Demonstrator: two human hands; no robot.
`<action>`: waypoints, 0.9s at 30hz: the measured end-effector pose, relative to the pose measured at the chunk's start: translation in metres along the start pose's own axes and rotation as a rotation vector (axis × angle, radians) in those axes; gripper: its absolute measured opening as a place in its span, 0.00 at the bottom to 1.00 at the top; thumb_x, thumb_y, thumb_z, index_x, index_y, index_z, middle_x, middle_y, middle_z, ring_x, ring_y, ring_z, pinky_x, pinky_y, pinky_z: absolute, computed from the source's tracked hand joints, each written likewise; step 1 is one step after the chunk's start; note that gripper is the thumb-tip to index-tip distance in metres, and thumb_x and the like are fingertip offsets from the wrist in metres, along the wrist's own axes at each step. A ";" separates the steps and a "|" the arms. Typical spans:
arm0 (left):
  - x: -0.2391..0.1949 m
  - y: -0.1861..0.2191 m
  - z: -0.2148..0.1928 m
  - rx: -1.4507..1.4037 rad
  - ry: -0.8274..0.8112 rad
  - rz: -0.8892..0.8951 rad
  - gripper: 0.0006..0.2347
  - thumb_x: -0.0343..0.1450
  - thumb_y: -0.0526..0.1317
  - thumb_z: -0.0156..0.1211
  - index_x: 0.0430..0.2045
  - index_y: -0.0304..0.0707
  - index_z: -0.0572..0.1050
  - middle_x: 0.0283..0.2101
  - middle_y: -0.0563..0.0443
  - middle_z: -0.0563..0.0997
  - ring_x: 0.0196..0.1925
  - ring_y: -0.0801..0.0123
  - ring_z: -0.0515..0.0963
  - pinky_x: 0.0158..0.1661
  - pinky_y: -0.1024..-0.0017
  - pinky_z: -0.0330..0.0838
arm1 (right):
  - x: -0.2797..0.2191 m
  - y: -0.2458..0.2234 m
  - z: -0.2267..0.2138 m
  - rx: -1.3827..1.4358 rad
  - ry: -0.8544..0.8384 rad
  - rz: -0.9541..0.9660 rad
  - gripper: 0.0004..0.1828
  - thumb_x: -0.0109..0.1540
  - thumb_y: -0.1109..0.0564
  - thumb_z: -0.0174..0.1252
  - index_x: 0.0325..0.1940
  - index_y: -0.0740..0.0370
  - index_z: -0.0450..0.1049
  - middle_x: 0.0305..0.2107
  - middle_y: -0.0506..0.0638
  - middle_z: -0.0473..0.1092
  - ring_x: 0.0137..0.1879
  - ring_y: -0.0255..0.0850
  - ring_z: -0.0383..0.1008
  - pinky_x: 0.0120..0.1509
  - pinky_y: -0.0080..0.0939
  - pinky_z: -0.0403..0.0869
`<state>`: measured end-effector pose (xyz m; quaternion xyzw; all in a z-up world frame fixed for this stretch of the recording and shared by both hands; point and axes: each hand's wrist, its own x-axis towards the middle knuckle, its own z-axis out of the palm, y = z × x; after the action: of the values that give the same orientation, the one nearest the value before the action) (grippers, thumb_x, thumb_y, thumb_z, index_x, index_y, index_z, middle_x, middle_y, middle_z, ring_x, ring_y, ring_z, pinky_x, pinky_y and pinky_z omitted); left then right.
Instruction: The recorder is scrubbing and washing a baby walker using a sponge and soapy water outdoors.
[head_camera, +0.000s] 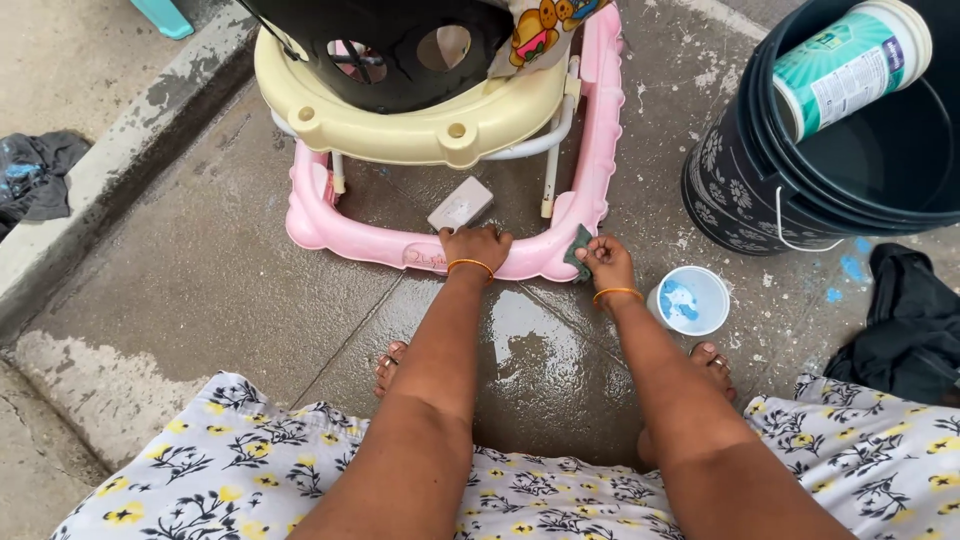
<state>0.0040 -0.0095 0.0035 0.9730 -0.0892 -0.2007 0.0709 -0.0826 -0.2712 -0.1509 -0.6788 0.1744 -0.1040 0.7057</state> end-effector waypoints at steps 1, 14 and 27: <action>-0.001 0.000 -0.002 0.002 0.001 -0.001 0.23 0.72 0.55 0.37 0.41 0.46 0.82 0.42 0.41 0.84 0.48 0.57 0.81 0.58 0.50 0.55 | -0.019 -0.018 0.018 0.002 0.000 0.000 0.15 0.56 0.65 0.72 0.39 0.64 0.72 0.31 0.42 0.63 0.37 0.31 0.60 0.44 0.31 0.67; -0.005 0.004 0.004 -0.017 0.102 0.032 0.22 0.73 0.53 0.37 0.35 0.46 0.83 0.38 0.43 0.85 0.44 0.56 0.82 0.57 0.51 0.59 | -0.026 -0.117 0.064 -0.894 0.361 -0.210 0.09 0.66 0.58 0.58 0.46 0.67 0.70 0.44 0.62 0.69 0.50 0.61 0.71 0.53 0.59 0.70; -0.012 -0.039 0.017 -0.150 0.348 0.122 0.17 0.69 0.48 0.45 0.20 0.45 0.83 0.27 0.47 0.84 0.36 0.61 0.82 0.52 0.59 0.64 | -0.015 -0.150 0.073 -1.238 -0.074 -0.625 0.25 0.70 0.55 0.49 0.71 0.64 0.67 0.65 0.64 0.62 0.71 0.59 0.64 0.81 0.61 0.57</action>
<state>-0.0080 0.0288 -0.0137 0.9778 -0.1194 -0.0310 0.1695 -0.0541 -0.2066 0.0008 -0.9779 -0.0261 -0.1607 0.1312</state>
